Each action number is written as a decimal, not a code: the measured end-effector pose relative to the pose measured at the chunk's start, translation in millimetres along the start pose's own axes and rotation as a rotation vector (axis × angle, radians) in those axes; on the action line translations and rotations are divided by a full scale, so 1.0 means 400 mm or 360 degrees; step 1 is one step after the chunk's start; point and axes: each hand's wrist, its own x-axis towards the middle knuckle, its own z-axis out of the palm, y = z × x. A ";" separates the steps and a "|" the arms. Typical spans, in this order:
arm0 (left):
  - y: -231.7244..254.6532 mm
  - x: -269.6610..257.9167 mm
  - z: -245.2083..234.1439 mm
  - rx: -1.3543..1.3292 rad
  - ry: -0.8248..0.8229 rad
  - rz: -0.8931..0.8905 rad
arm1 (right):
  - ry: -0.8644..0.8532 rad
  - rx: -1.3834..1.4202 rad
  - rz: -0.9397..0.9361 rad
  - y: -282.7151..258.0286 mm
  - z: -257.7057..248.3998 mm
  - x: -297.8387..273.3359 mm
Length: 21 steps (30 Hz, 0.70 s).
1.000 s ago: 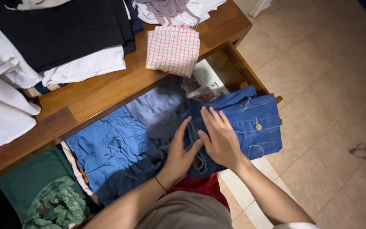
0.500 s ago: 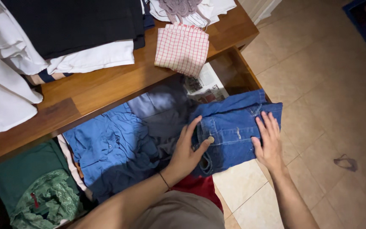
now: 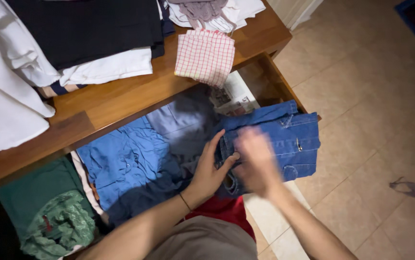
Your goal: The person folds various clothing items including a black garment, a green patterned cloth, a denim jacket, a checkered cloth, a purple garment, and a white shirt. They place each folded item into an open wooden drawer, stacking them neatly.
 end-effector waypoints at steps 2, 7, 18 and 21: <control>-0.002 -0.001 -0.003 0.0060 0.0037 0.0194 | -0.0105 -0.0028 -0.0022 -0.035 -0.023 -0.010; 0.001 -0.012 0.002 -0.0019 -0.0023 -0.0041 | 0.0036 -0.0477 0.0070 0.027 -0.037 -0.026; 0.005 -0.003 -0.001 -0.0092 -0.0050 0.0163 | 0.0230 -0.0799 0.0256 0.164 -0.066 -0.107; 0.013 -0.006 -0.007 -0.0135 -0.0073 0.0016 | 0.0295 -0.0681 0.0304 0.186 -0.069 -0.128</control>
